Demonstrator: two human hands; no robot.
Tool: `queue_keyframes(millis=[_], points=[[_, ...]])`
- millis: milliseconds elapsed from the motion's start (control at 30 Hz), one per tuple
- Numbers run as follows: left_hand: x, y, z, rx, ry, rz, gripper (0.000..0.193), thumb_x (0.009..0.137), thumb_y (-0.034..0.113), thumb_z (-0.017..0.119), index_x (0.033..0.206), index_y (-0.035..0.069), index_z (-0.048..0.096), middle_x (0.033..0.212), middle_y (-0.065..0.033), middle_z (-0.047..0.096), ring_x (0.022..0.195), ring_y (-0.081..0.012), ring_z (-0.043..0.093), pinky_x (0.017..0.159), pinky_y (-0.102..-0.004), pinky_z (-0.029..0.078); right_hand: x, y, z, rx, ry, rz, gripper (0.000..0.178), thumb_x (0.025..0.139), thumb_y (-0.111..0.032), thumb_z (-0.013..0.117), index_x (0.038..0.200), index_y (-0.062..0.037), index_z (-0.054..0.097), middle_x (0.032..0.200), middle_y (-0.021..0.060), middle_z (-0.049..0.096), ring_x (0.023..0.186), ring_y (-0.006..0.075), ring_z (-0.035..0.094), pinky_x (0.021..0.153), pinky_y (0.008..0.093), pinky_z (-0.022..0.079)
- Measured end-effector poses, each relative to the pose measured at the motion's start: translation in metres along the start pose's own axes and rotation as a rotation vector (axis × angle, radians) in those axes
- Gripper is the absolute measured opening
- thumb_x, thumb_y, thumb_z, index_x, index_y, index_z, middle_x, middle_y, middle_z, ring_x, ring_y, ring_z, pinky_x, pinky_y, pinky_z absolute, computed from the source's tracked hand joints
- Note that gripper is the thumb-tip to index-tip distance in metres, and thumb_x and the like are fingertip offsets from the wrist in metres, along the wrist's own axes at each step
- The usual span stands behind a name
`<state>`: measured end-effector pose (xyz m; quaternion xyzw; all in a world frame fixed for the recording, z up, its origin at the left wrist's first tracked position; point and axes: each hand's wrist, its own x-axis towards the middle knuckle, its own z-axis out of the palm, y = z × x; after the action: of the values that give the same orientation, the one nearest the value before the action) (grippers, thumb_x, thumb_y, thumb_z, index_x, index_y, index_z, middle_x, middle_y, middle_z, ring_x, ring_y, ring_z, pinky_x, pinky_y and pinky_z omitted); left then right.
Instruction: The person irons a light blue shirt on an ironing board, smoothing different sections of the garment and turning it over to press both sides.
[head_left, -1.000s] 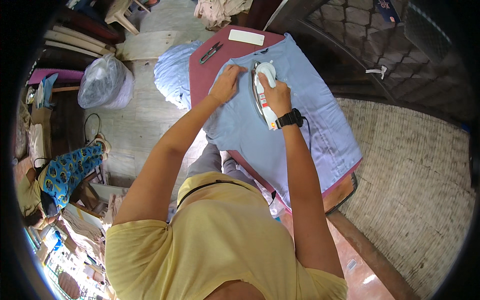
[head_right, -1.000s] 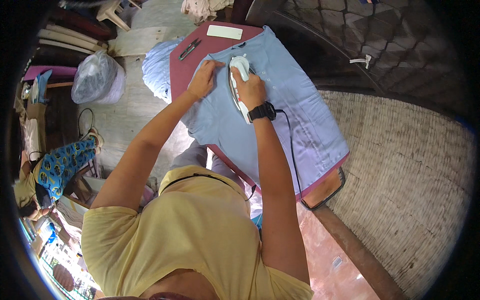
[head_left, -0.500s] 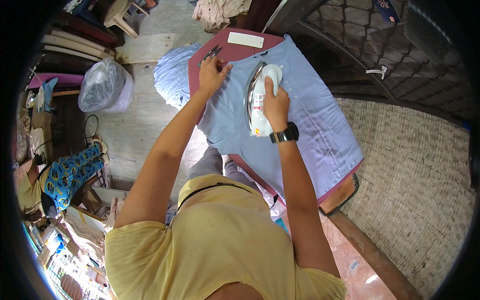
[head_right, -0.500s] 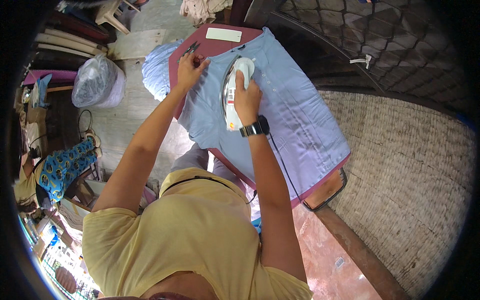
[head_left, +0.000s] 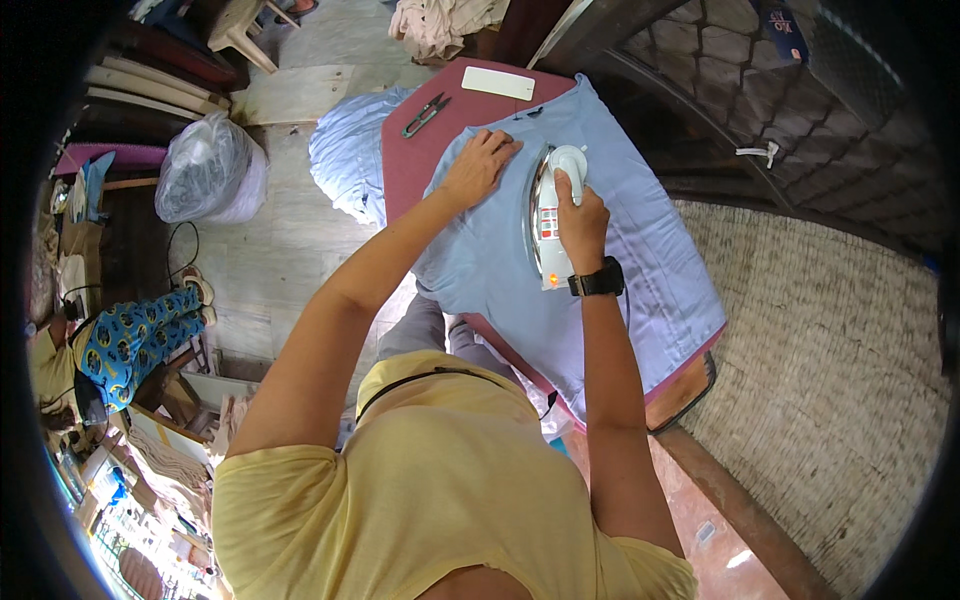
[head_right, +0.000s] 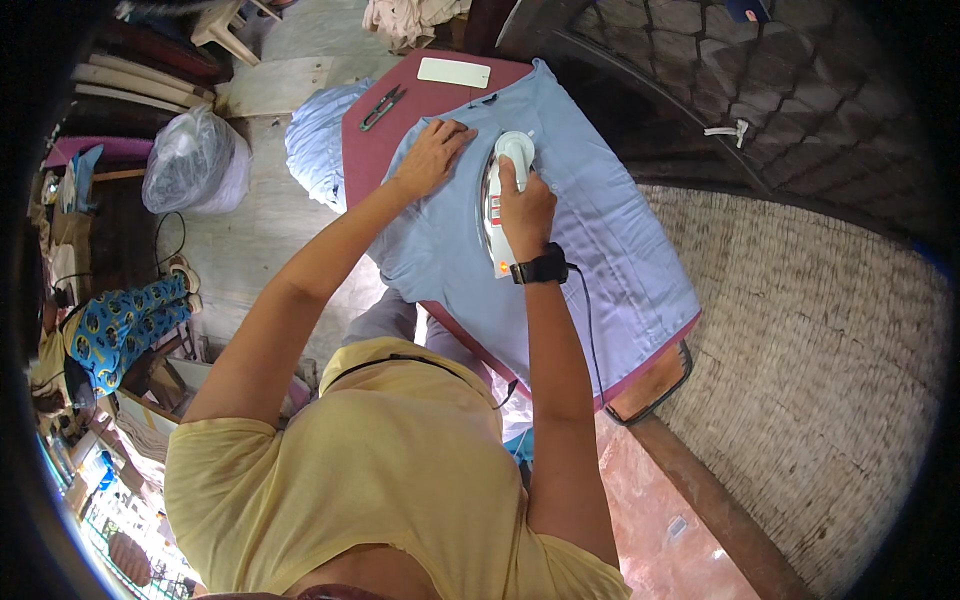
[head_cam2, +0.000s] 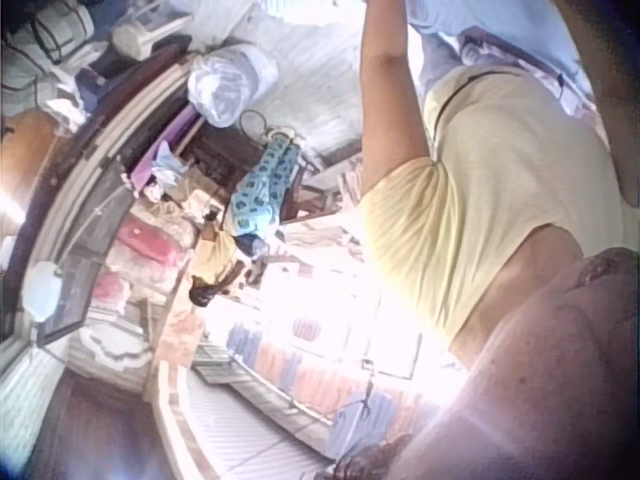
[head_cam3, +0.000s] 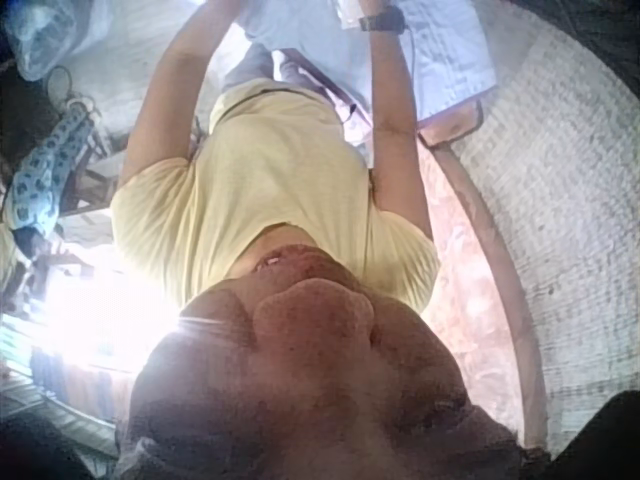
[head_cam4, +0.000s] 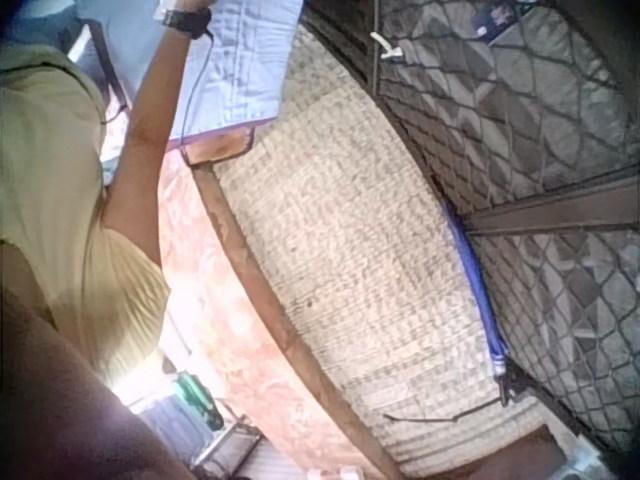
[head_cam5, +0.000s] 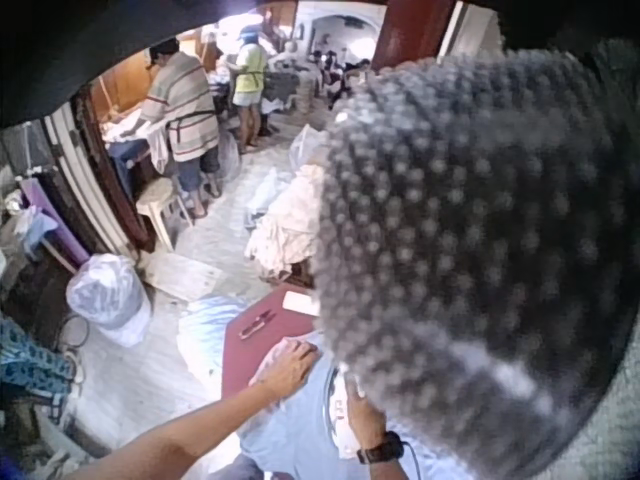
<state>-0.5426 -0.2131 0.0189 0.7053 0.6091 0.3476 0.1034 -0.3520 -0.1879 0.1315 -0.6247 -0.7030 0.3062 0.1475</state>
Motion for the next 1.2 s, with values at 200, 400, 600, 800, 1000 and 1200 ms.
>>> queue_keyframes(millis=[200, 400, 600, 800, 1000, 1200], points=[[-0.007, -0.001, -0.007, 0.11, -0.053, 0.089, 0.042, 0.089, 0.007, 0.058, 0.131, 0.007, 0.057, 0.121, -0.0102, 0.054, 0.109, -0.0292, 0.051, 0.098, -0.0391, 0.045, 0.013, -0.015, -0.016, 0.064, -0.05, -0.031, 0.06, 0.093, -0.055, 0.055, 0.092, 0.0041, 0.07, 0.085, 0.0285, 0.069, 0.086, 0.0467, 0.067, 0.077, 0.0519, 0.052], [-0.008, -0.001, -0.012, 0.173, -0.036, 0.109, 0.043, 0.09, 0.01, 0.059, 0.132, 0.007, 0.054, 0.126, -0.0097, 0.053, 0.11, -0.029, 0.051, 0.096, -0.0396, 0.045, 0.021, -0.019, -0.023, -0.012, -0.072, 0.013, 0.061, 0.09, -0.058, 0.058, 0.095, 0.0022, 0.071, 0.088, 0.028, 0.07, 0.088, 0.0463, 0.067, 0.077, 0.0503, 0.053], [-0.004, 0.005, -0.008, 0.134, -0.08, 0.126, 0.043, 0.093, 0.016, 0.059, 0.134, 0.008, 0.053, 0.126, -0.0086, 0.054, 0.111, -0.0283, 0.05, 0.094, -0.042, 0.044, 0.019, -0.022, -0.035, 0.036, -0.106, 0.037, 0.065, 0.088, -0.061, 0.06, 0.094, 0.0025, 0.07, 0.088, 0.0281, 0.069, 0.088, 0.0459, 0.068, 0.076, 0.0494, 0.053], [-0.012, 0.024, 0.004, 0.245, -0.09, 0.082, 0.044, 0.095, 0.023, 0.058, 0.136, 0.007, 0.051, 0.135, -0.0081, 0.051, 0.122, -0.0291, 0.047, 0.1, -0.0433, 0.042, 0.037, -0.012, -0.057, -0.101, -0.164, -0.139, 0.071, 0.086, -0.067, 0.059, 0.086, 0.0022, 0.072, 0.081, 0.0258, 0.07, 0.082, 0.0452, 0.068, 0.076, 0.0481, 0.053], [-0.019, 0.03, -0.004, 0.169, -0.017, 0.072, 0.046, 0.095, 0.024, 0.058, 0.135, 0.004, 0.05, 0.136, -0.011, 0.05, 0.124, -0.0309, 0.046, 0.104, -0.0424, 0.039, 0.064, -0.035, -0.102, -0.381, -0.15, -0.322, 0.075, 0.095, -0.067, 0.04, 0.081, -0.0028, 0.075, 0.072, 0.0232, 0.068, 0.079, 0.0429, 0.067, 0.076, 0.0502, 0.052], [-0.014, 0.027, 0.003, 0.033, 0.048, -0.06, 0.042, 0.092, 0.017, 0.061, 0.131, 0.001, 0.053, 0.13, -0.0126, 0.052, 0.118, -0.0323, 0.05, 0.101, -0.0421, 0.042, 0.106, -0.009, -0.08, -0.606, -0.005, -0.662, 0.058, 0.099, -0.048, 0.043, 0.076, -0.0046, 0.074, 0.069, 0.0238, 0.066, 0.068, 0.0443, 0.066, 0.069, 0.0537, 0.053]])
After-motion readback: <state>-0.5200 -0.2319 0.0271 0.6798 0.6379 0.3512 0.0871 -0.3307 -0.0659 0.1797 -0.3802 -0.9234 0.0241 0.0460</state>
